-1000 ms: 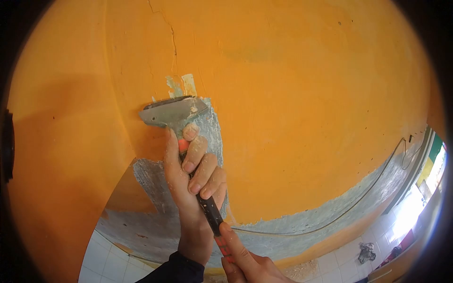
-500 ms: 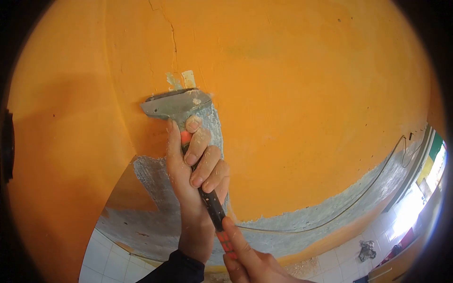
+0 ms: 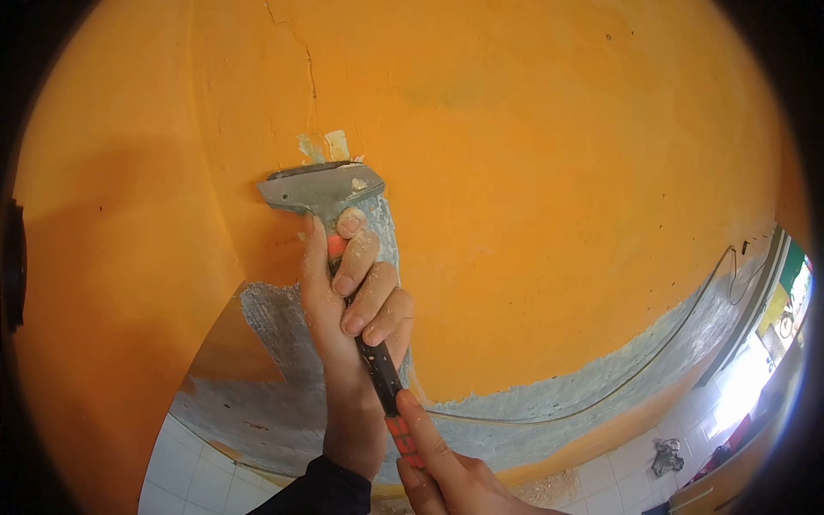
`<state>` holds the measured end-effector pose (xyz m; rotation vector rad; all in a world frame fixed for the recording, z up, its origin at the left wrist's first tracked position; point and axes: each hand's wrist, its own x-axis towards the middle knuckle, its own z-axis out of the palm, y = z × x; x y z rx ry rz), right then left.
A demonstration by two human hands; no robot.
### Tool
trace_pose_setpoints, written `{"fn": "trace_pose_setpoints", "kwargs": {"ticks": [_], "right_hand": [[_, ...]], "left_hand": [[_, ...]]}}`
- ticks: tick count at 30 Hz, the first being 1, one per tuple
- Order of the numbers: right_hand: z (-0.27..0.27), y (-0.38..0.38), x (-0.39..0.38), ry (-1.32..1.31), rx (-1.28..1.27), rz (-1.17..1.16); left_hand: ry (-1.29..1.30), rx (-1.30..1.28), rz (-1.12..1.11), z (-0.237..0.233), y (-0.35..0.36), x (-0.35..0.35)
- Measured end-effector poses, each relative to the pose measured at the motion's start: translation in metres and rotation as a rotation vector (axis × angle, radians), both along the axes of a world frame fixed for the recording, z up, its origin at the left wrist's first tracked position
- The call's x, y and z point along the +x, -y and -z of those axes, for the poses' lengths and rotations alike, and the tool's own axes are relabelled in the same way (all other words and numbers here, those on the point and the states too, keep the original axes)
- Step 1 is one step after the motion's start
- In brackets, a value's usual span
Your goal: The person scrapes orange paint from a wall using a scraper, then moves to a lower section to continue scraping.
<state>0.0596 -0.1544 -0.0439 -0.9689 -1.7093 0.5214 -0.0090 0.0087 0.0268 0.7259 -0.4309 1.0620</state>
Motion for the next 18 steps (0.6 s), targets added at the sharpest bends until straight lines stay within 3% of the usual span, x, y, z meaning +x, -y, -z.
{"fn": "trace_pose_setpoints", "kwargs": {"ticks": [3, 5, 8, 11, 15, 16, 18], "right_hand": [[0.002, 0.008, -0.004, -0.065, -0.09, -0.037], [0.005, 0.009, 0.0, -0.097, -0.172, -0.031], [0.001, 0.01, -0.001, -0.188, -0.284, -0.059], [0.009, 0.005, 0.001, -0.124, -0.101, -0.063], [0.022, 0.001, 0.006, -0.065, -0.05, 0.0], [0.024, 0.001, 0.007, -0.165, -0.114, 0.013], [0.043, -0.002, 0.008, -0.122, -0.175, 0.057]], "left_hand": [[-0.046, -0.028, -0.053, 0.003, 0.003, 0.0], [-0.008, 0.009, 0.03, 0.017, -0.001, 0.003], [-0.06, -0.009, -0.074, -0.012, 0.001, 0.005], [-0.077, -0.043, -0.037, 0.005, 0.005, 0.002], [-0.08, -0.057, -0.049, 0.022, 0.004, 0.004], [-0.084, -0.036, -0.067, 0.025, 0.001, 0.006], [-0.13, -0.027, -0.068, 0.039, -0.002, 0.006]]}}
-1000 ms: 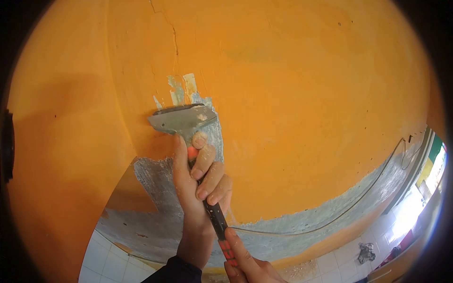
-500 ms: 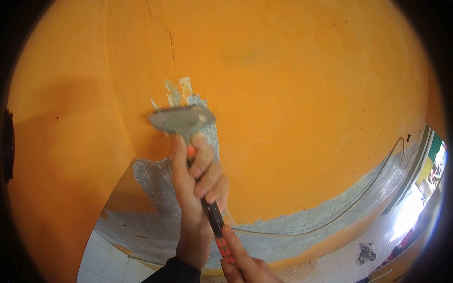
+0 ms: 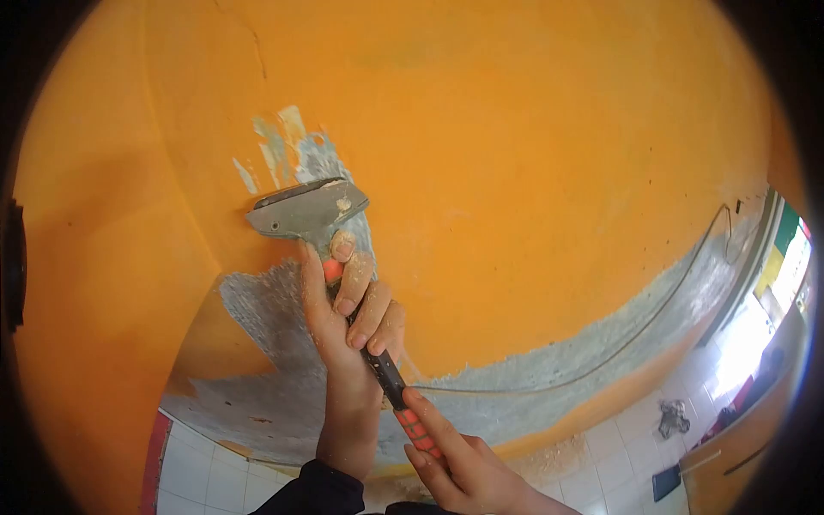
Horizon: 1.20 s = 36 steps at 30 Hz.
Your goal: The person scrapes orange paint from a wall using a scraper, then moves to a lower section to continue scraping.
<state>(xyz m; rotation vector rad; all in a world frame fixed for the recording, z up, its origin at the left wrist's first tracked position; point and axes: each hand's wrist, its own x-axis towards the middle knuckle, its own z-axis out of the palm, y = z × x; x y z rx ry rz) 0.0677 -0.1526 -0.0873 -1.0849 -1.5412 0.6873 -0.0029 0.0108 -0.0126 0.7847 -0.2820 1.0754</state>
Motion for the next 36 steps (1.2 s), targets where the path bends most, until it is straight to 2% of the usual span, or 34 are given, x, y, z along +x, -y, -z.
{"fn": "trace_pose_setpoints", "kwargs": {"ticks": [3, 6, 9, 11, 13, 16, 23, 27, 31, 33, 35, 36], "right_hand": [[0.056, -0.011, -0.011, 0.08, 0.014, 0.075], [0.108, -0.009, -0.027, -0.136, -0.292, 0.124], [0.184, -0.012, -0.04, -0.185, -0.388, 0.115], [0.206, -0.01, -0.052, -0.306, -0.414, 0.124], [0.228, -0.011, -0.059, -0.501, -0.454, 0.036], [0.252, -0.009, -0.07, -0.562, -0.476, 0.077], [0.284, -0.015, -0.081, -0.622, -0.486, 0.153], [0.291, -0.014, -0.085, -0.616, -0.549, 0.123], [0.283, -0.01, -0.087, -0.518, -0.577, 0.137], [0.291, -0.008, -0.092, -0.441, -0.491, 0.2], [0.297, -0.008, -0.093, -0.428, -0.518, 0.202], [0.298, -0.008, -0.092, -0.409, -0.538, 0.202]], "left_hand": [[-0.064, -0.007, 0.016, 0.038, -0.005, -0.005], [-0.153, -0.054, 0.023, 0.099, -0.008, -0.017], [-0.309, -0.091, -0.058, 0.162, -0.006, -0.032], [-0.416, -0.123, -0.099, 0.191, -0.006, -0.041], [-0.509, -0.102, -0.108, 0.21, -0.006, -0.047], [-0.548, -0.081, -0.058, 0.238, -0.01, -0.053], [-0.672, -0.162, -0.131, 0.249, -0.003, -0.05], [-0.734, -0.185, -0.07, 0.269, -0.004, -0.055], [-0.803, -0.19, -0.16, 0.271, 0.001, -0.057], [-0.832, -0.192, -0.181, 0.27, 0.003, -0.056], [-0.876, -0.183, -0.333, 0.27, 0.01, -0.053], [-0.878, -0.184, -0.332, 0.264, 0.011, -0.052]]}}
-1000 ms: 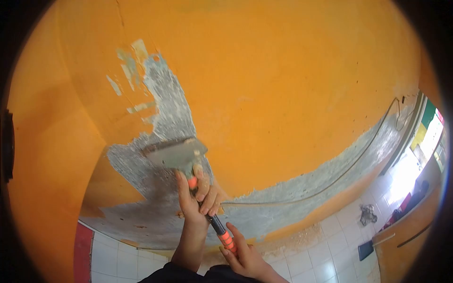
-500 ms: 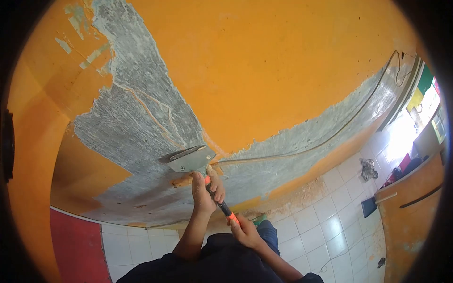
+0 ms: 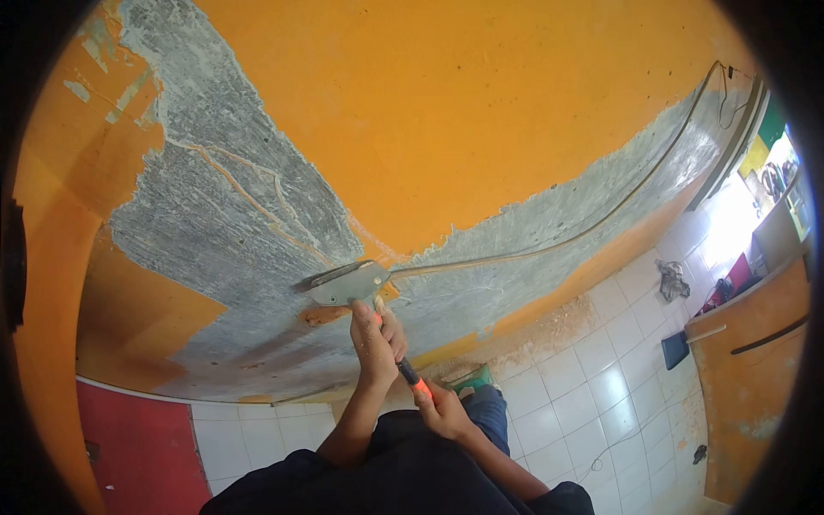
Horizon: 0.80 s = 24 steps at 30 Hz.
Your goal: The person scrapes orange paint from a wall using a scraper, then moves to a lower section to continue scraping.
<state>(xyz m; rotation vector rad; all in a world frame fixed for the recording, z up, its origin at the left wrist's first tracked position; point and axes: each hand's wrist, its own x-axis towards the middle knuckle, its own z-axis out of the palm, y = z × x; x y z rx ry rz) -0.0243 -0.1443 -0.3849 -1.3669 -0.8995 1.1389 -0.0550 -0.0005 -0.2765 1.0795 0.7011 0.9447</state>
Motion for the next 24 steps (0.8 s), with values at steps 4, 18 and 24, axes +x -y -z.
{"fn": "trace_pose_setpoints", "kwargs": {"ticks": [4, 18, 24], "right_hand": [[-0.008, -0.005, -0.005, -0.095, 0.059, 0.022], [-0.031, 0.005, 0.0, -0.017, 0.002, 0.055], [-0.026, 0.008, -0.001, -0.044, 0.03, 0.075]], "left_hand": [[-0.076, 0.08, -0.04, -0.016, -0.003, 0.006], [-0.073, 0.038, -0.056, -0.02, 0.001, 0.009], [-0.09, 0.022, -0.073, -0.022, 0.005, 0.01]]}}
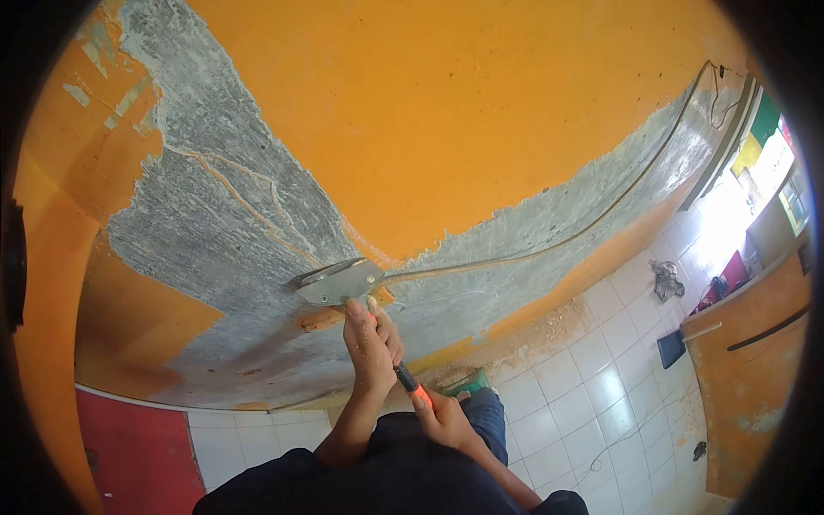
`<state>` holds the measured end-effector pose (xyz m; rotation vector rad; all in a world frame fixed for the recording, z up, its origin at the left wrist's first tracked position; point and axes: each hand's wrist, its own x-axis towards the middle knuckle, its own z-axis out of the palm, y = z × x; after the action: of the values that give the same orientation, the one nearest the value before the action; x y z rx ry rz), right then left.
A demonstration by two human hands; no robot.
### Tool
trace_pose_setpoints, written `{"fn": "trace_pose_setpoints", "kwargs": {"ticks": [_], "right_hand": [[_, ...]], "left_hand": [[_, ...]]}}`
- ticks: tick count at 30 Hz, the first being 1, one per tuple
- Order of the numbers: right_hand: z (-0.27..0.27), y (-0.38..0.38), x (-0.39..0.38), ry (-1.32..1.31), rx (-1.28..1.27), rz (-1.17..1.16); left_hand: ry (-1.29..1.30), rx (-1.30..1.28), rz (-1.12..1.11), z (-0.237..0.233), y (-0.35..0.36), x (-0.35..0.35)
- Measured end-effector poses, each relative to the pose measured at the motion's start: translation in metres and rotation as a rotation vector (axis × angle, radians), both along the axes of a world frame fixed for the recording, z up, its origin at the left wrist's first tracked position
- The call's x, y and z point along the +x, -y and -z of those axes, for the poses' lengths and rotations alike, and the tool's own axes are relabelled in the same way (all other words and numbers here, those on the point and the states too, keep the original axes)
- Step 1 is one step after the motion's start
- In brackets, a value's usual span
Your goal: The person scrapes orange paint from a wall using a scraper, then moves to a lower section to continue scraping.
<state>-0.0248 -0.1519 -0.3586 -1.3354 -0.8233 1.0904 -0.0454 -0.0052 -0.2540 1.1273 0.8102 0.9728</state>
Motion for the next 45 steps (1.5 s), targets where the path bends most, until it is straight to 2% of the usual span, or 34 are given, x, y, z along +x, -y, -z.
{"fn": "trace_pose_setpoints", "kwargs": {"ticks": [3, 5, 22, 24, 26, 30, 40, 42, 45], "right_hand": [[-0.001, 0.003, 0.005, -0.022, -0.095, -0.042], [0.006, 0.004, 0.0, -0.035, -0.071, -0.041], [0.003, 0.0, -0.001, -0.106, -0.038, -0.014], [-0.002, 0.001, 0.002, -0.14, -0.1, -0.05], [0.007, 0.004, -0.002, -0.128, -0.091, -0.045], [-0.013, 0.002, 0.002, -0.092, -0.008, -0.024], [-0.016, 0.008, 0.009, -0.049, -0.134, -0.054], [-0.006, 0.003, 0.005, -0.022, -0.052, -0.006], [-0.021, 0.004, 0.008, -0.007, -0.075, -0.014]], "left_hand": [[0.02, -0.031, 0.045, -0.001, 0.004, -0.002], [-0.019, 0.025, -0.011, 0.0, 0.003, 0.001], [-0.011, 0.031, -0.001, -0.009, 0.002, 0.001], [-0.01, 0.011, 0.014, -0.01, 0.003, 0.0], [0.009, 0.034, 0.005, -0.01, 0.002, 0.003], [0.0, -0.014, -0.005, -0.011, 0.003, 0.002], [0.052, -0.041, 0.02, -0.008, 0.002, 0.004], [0.07, -0.013, 0.033, -0.008, 0.0, 0.005], [0.034, -0.046, 0.005, -0.014, 0.001, 0.004]]}}
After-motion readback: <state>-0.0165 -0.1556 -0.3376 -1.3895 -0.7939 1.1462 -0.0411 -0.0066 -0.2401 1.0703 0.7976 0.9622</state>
